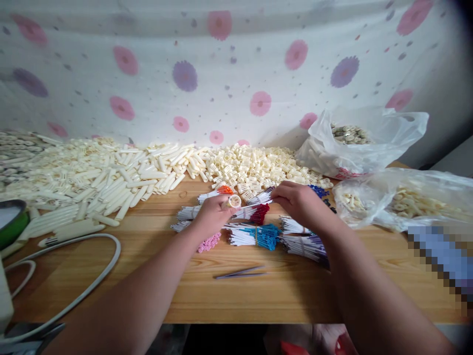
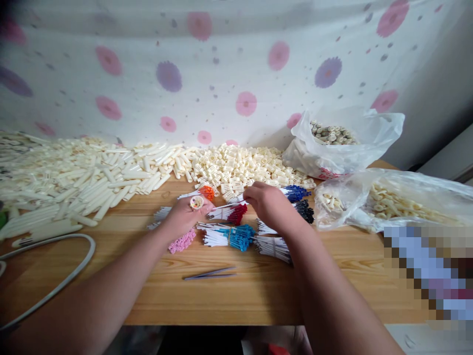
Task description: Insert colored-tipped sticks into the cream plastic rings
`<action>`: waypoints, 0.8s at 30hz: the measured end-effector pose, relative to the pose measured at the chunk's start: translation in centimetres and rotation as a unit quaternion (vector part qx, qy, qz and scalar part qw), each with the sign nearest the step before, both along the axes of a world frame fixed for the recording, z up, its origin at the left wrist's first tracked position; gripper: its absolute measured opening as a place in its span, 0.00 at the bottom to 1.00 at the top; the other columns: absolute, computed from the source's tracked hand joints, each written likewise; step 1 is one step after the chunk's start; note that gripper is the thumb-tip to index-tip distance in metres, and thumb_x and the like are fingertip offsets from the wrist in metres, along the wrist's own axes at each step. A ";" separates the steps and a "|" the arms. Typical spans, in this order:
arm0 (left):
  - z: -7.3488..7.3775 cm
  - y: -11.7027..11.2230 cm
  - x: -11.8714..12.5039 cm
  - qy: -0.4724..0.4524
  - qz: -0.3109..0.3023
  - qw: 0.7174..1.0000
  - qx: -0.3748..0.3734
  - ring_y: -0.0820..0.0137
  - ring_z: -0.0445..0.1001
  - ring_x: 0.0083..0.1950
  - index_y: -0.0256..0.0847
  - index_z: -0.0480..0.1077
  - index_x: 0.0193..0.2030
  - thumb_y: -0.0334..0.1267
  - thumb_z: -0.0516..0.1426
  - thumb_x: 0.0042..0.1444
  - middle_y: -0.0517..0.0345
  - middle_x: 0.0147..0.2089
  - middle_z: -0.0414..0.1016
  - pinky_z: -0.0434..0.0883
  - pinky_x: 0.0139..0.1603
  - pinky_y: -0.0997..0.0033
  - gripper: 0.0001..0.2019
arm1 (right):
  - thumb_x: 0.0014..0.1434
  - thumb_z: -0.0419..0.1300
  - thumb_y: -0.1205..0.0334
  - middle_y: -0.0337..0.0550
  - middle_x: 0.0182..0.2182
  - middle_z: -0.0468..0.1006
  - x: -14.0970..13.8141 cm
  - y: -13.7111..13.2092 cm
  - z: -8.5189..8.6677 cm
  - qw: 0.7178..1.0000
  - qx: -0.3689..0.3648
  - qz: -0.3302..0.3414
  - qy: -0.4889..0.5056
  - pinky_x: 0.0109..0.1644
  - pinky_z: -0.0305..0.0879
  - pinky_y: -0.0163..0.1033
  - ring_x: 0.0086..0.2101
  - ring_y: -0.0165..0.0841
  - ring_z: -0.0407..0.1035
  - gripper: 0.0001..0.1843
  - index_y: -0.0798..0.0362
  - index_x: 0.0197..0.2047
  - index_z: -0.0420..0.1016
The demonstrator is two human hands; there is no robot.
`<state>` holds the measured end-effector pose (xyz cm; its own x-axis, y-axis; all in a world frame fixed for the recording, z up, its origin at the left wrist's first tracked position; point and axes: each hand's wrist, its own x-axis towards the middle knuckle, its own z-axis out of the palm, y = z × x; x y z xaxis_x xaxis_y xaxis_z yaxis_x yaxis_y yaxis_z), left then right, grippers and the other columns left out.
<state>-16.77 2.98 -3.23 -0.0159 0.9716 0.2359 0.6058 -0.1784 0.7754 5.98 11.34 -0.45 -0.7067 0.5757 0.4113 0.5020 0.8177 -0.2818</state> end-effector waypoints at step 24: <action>1.1 -0.7 0.7 -0.266 -0.088 0.955 -0.101 0.76 0.67 0.24 0.36 0.67 0.26 0.39 0.58 0.50 0.61 0.21 0.69 0.66 0.28 0.73 0.09 | 0.56 0.58 0.62 0.44 0.36 0.79 -3.8 -1.9 -2.1 0.933 -0.251 0.059 0.252 0.41 0.70 0.38 0.35 0.31 0.73 0.11 0.53 0.41 0.76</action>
<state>-16.04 2.30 -2.12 0.0867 0.9951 0.0476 0.0921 -0.0556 0.9942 2.17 9.40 -2.60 -0.5672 0.7159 0.4072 0.1177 0.5598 -0.8202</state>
